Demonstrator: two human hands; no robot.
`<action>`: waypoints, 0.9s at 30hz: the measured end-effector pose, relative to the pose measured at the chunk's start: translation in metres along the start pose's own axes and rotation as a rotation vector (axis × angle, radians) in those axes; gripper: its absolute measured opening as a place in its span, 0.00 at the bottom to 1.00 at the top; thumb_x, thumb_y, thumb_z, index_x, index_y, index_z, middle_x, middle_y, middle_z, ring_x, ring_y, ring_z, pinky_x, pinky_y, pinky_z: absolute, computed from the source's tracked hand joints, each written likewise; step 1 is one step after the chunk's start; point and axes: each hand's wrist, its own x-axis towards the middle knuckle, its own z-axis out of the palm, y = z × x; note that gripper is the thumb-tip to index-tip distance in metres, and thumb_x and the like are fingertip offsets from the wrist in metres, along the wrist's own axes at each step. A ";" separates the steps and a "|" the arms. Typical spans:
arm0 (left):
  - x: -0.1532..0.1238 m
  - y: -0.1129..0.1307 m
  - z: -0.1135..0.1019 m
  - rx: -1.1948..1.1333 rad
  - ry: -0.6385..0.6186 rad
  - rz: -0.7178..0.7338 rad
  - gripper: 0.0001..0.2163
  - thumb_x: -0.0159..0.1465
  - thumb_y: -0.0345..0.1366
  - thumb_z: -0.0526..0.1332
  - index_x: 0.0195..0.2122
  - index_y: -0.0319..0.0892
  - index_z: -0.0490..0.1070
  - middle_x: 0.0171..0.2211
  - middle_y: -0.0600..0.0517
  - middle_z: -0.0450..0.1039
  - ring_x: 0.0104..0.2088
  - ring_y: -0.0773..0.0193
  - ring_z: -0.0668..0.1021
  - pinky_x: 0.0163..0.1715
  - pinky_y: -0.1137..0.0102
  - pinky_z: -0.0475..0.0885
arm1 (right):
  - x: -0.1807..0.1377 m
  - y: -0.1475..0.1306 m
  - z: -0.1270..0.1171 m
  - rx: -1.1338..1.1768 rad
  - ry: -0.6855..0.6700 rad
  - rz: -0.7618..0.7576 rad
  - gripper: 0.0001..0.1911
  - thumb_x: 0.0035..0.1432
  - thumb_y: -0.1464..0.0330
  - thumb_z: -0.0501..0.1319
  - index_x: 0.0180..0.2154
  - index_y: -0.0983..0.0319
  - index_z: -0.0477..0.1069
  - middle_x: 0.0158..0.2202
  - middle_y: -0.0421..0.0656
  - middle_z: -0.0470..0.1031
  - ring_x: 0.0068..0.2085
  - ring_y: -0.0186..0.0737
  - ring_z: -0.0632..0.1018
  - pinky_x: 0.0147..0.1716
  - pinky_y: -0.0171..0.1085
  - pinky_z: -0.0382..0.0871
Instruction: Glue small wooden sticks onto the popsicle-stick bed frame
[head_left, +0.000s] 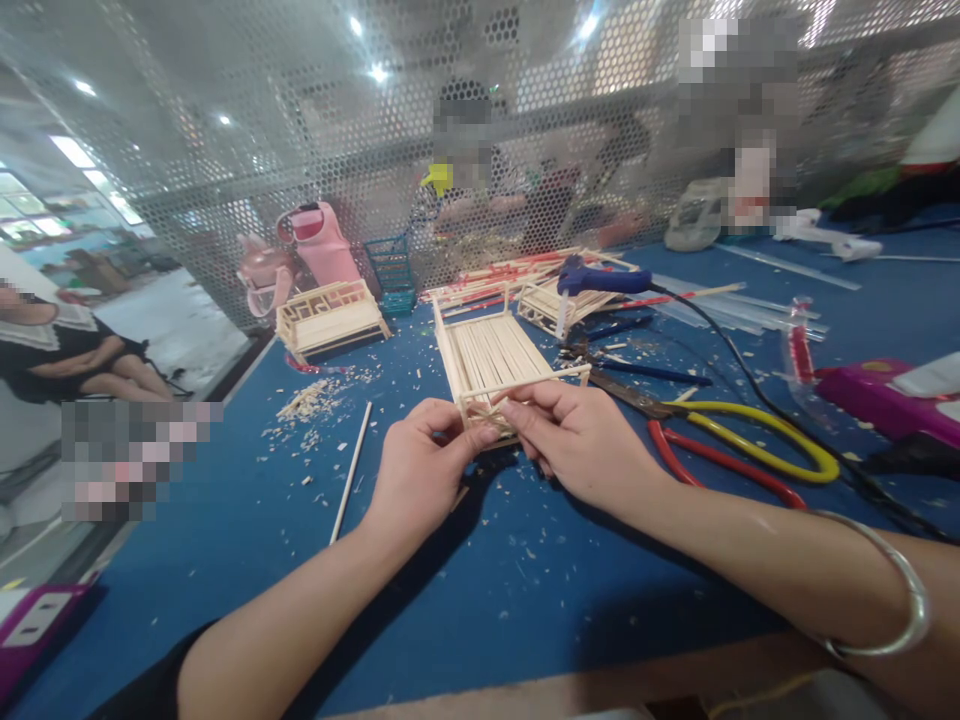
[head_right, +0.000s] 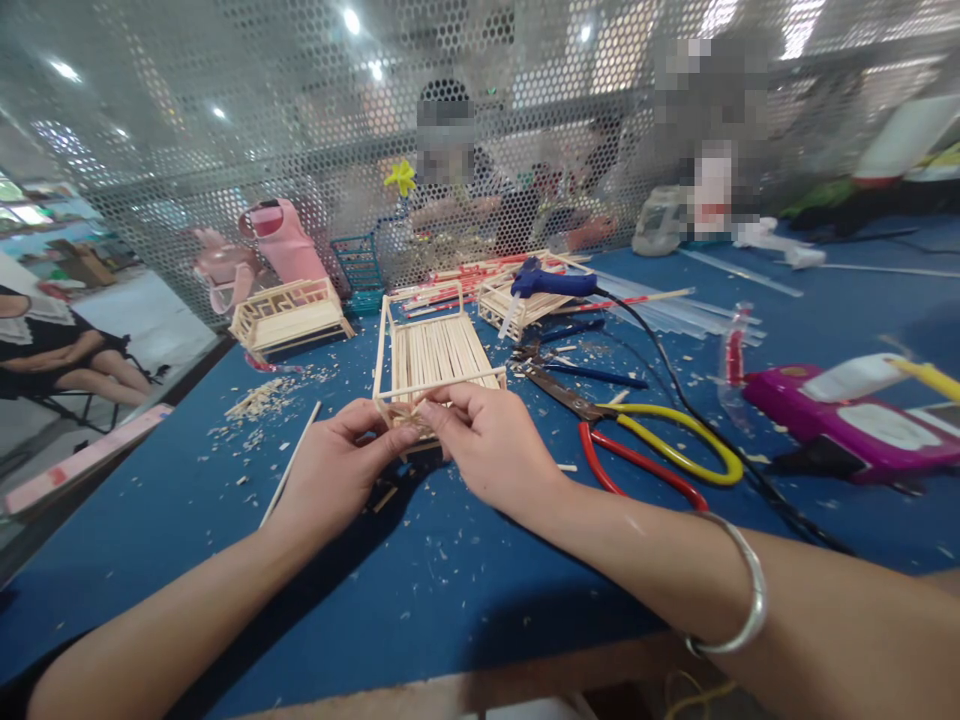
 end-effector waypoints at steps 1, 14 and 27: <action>0.000 0.000 0.000 0.006 -0.003 0.001 0.05 0.51 0.35 0.66 0.21 0.42 0.75 0.24 0.53 0.72 0.29 0.65 0.73 0.33 0.68 0.67 | 0.000 0.000 0.000 -0.004 -0.001 -0.004 0.11 0.58 0.65 0.56 0.34 0.64 0.74 0.14 0.33 0.61 0.15 0.28 0.62 0.15 0.30 0.57; 0.000 0.001 0.000 0.015 -0.052 0.010 0.11 0.57 0.43 0.61 0.30 0.41 0.76 0.33 0.49 0.76 0.34 0.62 0.75 0.39 0.65 0.67 | 0.001 0.002 0.000 -0.005 0.001 -0.029 0.12 0.57 0.64 0.56 0.34 0.65 0.74 0.14 0.32 0.60 0.14 0.27 0.61 0.14 0.30 0.55; 0.001 0.000 0.000 -0.001 -0.031 0.025 0.07 0.56 0.39 0.63 0.26 0.42 0.75 0.31 0.51 0.76 0.34 0.63 0.75 0.39 0.66 0.67 | 0.000 0.002 -0.001 -0.130 0.044 0.089 0.06 0.54 0.70 0.57 0.31 0.64 0.72 0.13 0.32 0.61 0.14 0.29 0.62 0.13 0.30 0.50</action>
